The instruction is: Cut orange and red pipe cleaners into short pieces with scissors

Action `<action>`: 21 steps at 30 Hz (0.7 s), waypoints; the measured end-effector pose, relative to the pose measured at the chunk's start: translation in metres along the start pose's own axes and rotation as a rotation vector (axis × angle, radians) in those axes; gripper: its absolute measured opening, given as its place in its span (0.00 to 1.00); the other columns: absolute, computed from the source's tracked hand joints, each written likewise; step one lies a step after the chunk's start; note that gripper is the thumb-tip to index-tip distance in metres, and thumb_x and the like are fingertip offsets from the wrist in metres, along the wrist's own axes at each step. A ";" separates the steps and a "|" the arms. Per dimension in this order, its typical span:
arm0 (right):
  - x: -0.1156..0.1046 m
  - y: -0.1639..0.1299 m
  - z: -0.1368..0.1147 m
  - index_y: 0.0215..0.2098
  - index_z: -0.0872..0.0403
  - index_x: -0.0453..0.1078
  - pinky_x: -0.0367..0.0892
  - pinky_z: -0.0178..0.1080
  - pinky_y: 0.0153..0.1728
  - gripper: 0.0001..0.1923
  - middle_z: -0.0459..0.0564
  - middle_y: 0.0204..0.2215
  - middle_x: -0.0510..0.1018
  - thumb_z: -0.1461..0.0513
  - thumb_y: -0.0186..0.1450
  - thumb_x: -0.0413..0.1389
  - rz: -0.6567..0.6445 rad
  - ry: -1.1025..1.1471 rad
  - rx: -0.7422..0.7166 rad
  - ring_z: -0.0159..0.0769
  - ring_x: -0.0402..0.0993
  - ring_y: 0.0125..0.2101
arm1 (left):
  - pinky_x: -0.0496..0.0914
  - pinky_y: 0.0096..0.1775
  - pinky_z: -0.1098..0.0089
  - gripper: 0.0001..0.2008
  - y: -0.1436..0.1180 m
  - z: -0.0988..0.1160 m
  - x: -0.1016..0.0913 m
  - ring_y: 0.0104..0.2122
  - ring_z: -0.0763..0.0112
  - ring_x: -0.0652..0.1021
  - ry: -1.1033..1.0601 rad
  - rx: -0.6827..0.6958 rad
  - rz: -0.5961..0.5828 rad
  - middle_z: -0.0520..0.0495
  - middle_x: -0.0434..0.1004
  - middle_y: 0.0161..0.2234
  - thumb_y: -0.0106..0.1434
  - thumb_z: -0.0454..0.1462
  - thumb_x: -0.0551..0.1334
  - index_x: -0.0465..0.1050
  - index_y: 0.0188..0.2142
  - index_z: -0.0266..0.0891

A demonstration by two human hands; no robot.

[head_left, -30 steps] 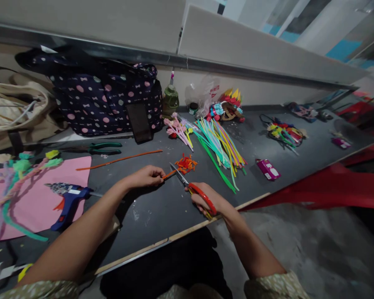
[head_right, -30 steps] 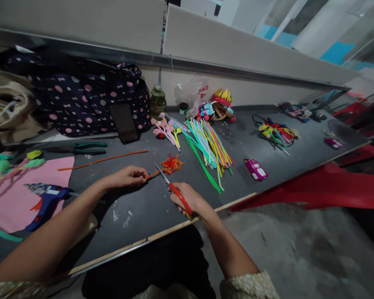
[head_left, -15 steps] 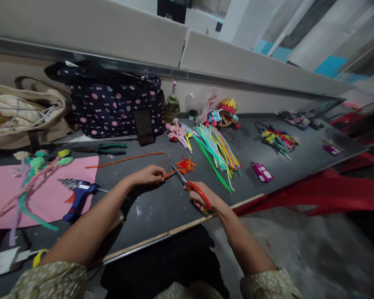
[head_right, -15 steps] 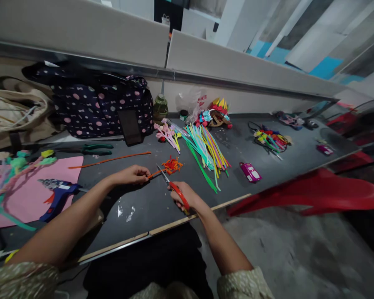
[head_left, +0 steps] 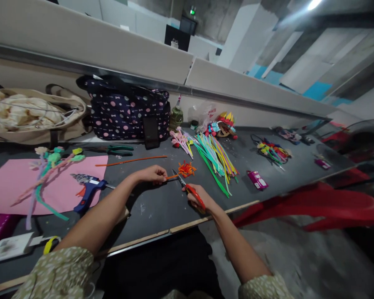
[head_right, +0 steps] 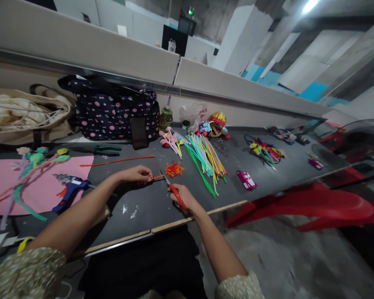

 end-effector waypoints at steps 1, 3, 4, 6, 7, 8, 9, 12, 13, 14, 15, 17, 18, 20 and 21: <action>0.000 -0.002 -0.001 0.42 0.56 0.65 0.52 0.27 0.13 0.23 0.32 0.11 0.59 0.60 0.47 0.50 0.007 -0.011 0.000 0.25 0.57 0.10 | 0.62 0.23 0.76 0.15 0.000 -0.002 -0.002 0.20 0.77 0.68 -0.005 -0.005 0.000 0.52 0.70 0.22 0.54 0.44 0.66 0.71 0.32 0.34; -0.001 -0.006 -0.001 0.45 0.56 0.65 0.53 0.27 0.12 0.25 0.33 0.10 0.61 0.60 0.48 0.50 0.013 -0.012 -0.001 0.27 0.59 0.10 | 0.63 0.24 0.76 0.16 0.000 -0.006 -0.004 0.20 0.77 0.69 -0.005 -0.012 -0.006 0.52 0.71 0.22 0.54 0.46 0.66 0.71 0.32 0.34; -0.003 -0.008 -0.001 0.47 0.57 0.65 0.54 0.27 0.12 0.27 0.33 0.10 0.62 0.59 0.49 0.50 0.016 -0.005 0.004 0.27 0.60 0.10 | 0.63 0.24 0.76 0.16 0.000 -0.007 -0.004 0.20 0.77 0.69 -0.002 -0.013 -0.009 0.52 0.71 0.22 0.54 0.46 0.66 0.71 0.31 0.34; -0.005 -0.012 0.003 0.52 0.58 0.63 0.53 0.27 0.11 0.29 0.34 0.09 0.64 0.58 0.51 0.50 0.037 0.017 0.009 0.28 0.58 0.09 | 0.63 0.24 0.76 0.17 0.001 -0.009 -0.005 0.20 0.77 0.69 0.002 -0.014 -0.005 0.52 0.71 0.22 0.54 0.47 0.66 0.70 0.30 0.35; -0.007 -0.014 0.005 0.53 0.58 0.63 0.53 0.27 0.11 0.30 0.34 0.09 0.64 0.58 0.52 0.50 0.050 0.029 0.007 0.27 0.57 0.08 | 0.63 0.24 0.76 0.17 0.001 -0.009 -0.004 0.20 0.77 0.69 0.001 -0.015 0.002 0.52 0.71 0.22 0.54 0.48 0.67 0.70 0.30 0.35; -0.007 -0.014 0.007 0.54 0.58 0.63 0.52 0.27 0.10 0.30 0.35 0.09 0.65 0.58 0.53 0.51 0.060 0.046 -0.002 0.27 0.56 0.08 | 0.63 0.24 0.76 0.18 0.002 -0.009 -0.004 0.20 0.77 0.69 -0.003 -0.018 0.013 0.52 0.71 0.22 0.53 0.49 0.67 0.70 0.30 0.35; -0.007 -0.015 0.009 0.54 0.58 0.63 0.52 0.27 0.10 0.30 0.35 0.09 0.66 0.58 0.54 0.51 0.063 0.068 -0.016 0.26 0.56 0.08 | 0.63 0.23 0.76 0.19 0.002 -0.009 -0.004 0.19 0.77 0.69 -0.010 -0.020 0.027 0.52 0.70 0.22 0.53 0.49 0.67 0.70 0.29 0.35; -0.002 -0.014 0.012 0.54 0.57 0.62 0.62 0.29 0.14 0.29 0.38 0.16 0.71 0.58 0.54 0.55 0.059 0.214 -0.065 0.29 0.66 0.12 | 0.63 0.23 0.76 0.21 0.002 -0.008 -0.003 0.20 0.77 0.69 -0.047 -0.015 0.071 0.52 0.69 0.22 0.51 0.51 0.68 0.70 0.28 0.35; 0.000 -0.015 0.012 0.53 0.55 0.62 0.67 0.32 0.18 0.30 0.40 0.20 0.73 0.58 0.53 0.57 0.063 0.278 -0.069 0.31 0.72 0.17 | 0.63 0.23 0.75 0.21 0.001 -0.007 -0.003 0.20 0.77 0.68 -0.059 -0.011 0.081 0.53 0.68 0.22 0.51 0.52 0.68 0.69 0.28 0.35; 0.002 -0.015 0.012 0.53 0.54 0.61 0.72 0.35 0.23 0.31 0.41 0.24 0.73 0.58 0.52 0.59 0.063 0.340 -0.064 0.34 0.77 0.22 | 0.63 0.23 0.75 0.22 0.001 -0.006 -0.002 0.20 0.77 0.68 -0.070 -0.008 0.089 0.53 0.68 0.22 0.51 0.52 0.68 0.69 0.27 0.35; 0.004 -0.016 0.011 0.53 0.52 0.61 0.75 0.38 0.29 0.32 0.41 0.26 0.74 0.58 0.51 0.61 0.055 0.393 -0.051 0.38 0.80 0.28 | 0.63 0.23 0.75 0.23 0.000 -0.005 -0.002 0.20 0.77 0.67 -0.078 -0.006 0.095 0.53 0.67 0.21 0.51 0.53 0.68 0.68 0.27 0.35; 0.005 -0.019 0.007 0.53 0.50 0.61 0.76 0.44 0.37 0.33 0.43 0.30 0.73 0.57 0.50 0.64 0.013 0.454 -0.017 0.45 0.81 0.38 | 0.63 0.23 0.75 0.23 -0.001 -0.004 -0.002 0.20 0.77 0.66 -0.084 -0.007 0.105 0.53 0.66 0.21 0.50 0.54 0.68 0.67 0.25 0.35; 0.004 -0.022 0.005 0.53 0.50 0.61 0.76 0.45 0.39 0.34 0.43 0.31 0.74 0.57 0.50 0.65 -0.006 0.456 -0.005 0.47 0.80 0.42 | 0.62 0.23 0.75 0.24 -0.001 -0.003 -0.001 0.20 0.77 0.66 -0.084 -0.011 0.109 0.53 0.66 0.21 0.50 0.54 0.68 0.67 0.25 0.35; 0.000 -0.026 0.001 0.55 0.49 0.61 0.77 0.43 0.34 0.34 0.46 0.34 0.75 0.55 0.52 0.64 -0.022 0.399 0.023 0.47 0.79 0.44 | 0.62 0.23 0.75 0.24 -0.001 -0.003 -0.001 0.19 0.78 0.66 -0.086 -0.022 0.112 0.53 0.65 0.21 0.51 0.54 0.68 0.66 0.24 0.36; -0.002 -0.028 -0.001 0.55 0.49 0.60 0.77 0.40 0.29 0.33 0.47 0.34 0.75 0.53 0.53 0.63 -0.015 0.346 0.040 0.46 0.80 0.42 | 0.62 0.23 0.74 0.24 -0.001 -0.003 -0.001 0.19 0.78 0.66 -0.089 -0.028 0.114 0.53 0.65 0.21 0.51 0.54 0.68 0.66 0.24 0.36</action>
Point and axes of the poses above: each hand's wrist, its own y-axis towards the middle knuckle, its own x-axis out of the palm, z = x × y, the point moved 2 cm from there along y, towards the middle knuckle
